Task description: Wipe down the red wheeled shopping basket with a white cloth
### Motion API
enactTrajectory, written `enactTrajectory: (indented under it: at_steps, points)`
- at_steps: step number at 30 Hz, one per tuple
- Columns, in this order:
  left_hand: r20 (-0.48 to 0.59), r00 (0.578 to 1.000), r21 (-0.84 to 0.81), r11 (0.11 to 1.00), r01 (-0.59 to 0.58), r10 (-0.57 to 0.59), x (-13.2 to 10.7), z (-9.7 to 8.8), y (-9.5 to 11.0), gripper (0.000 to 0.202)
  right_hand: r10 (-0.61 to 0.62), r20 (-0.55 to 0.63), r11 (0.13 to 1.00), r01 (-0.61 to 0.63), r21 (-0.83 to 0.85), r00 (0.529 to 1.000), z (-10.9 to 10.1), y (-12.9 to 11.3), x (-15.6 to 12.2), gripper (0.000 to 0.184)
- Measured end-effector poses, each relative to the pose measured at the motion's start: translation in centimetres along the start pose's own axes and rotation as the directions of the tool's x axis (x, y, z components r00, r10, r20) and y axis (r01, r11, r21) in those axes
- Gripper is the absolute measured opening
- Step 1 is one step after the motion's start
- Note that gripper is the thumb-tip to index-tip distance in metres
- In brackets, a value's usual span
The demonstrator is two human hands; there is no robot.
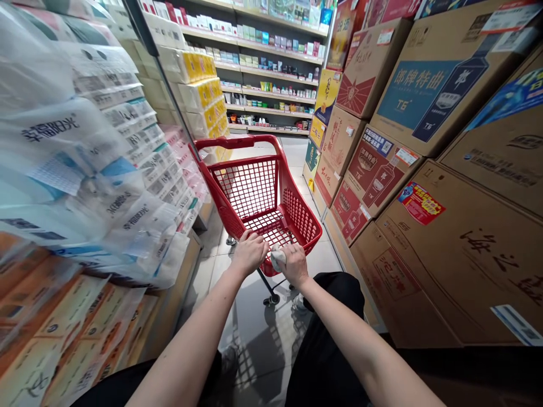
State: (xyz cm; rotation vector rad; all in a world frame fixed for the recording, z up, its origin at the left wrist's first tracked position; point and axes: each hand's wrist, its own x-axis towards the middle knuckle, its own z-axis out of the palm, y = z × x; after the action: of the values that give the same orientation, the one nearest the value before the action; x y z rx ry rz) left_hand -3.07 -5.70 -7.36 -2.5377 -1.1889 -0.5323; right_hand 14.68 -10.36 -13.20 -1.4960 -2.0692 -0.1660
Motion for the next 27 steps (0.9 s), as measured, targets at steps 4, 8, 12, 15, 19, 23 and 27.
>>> enactTrajectory:
  at_steps: [4,8,12,15,19,23,27]
  points:
    - [-0.009,1.0,0.001,1.0,0.002,-0.002,0.0,-0.2,0.7,0.041,0.16,0.095,0.986,-0.154,-0.066,0.983,-0.4,0.3,2.2,0.038]
    - [0.007,1.0,-0.01,1.0,-0.016,0.016,0.4,-0.3,1.9,0.04,0.225,0.151,0.973,-0.214,-0.09,0.962,-1.5,1.7,3.5,0.033]
    - [0.029,0.997,-0.06,0.996,-0.066,0.068,1.1,-0.5,3.5,0.037,0.321,0.225,0.945,-0.296,-0.137,0.92,-2.7,4.1,4.3,0.039]
    - [0.048,0.989,-0.102,0.986,-0.134,0.14,1.6,-0.3,4.0,0.036,0.395,0.252,0.918,-0.371,-0.138,0.884,-3.5,6.0,5.0,0.044]
    - [0.057,0.971,-0.176,0.96,-0.218,0.231,2.1,0.2,1.8,0.037,0.379,0.299,0.925,-0.359,-0.121,0.876,-4.6,7.9,5.4,0.043]
    - [0.043,0.993,-0.118,0.988,-0.1,0.106,2.5,0.5,-2.4,0.042,0.283,0.342,0.959,-0.265,-0.097,0.896,-5.1,9.0,5.0,0.043]
    - [0.069,0.995,-0.004,0.998,-0.066,0.066,2.6,0.3,-3.8,0.047,0.199,0.329,0.98,-0.186,-0.071,0.923,-4.9,9.5,4.7,0.052]
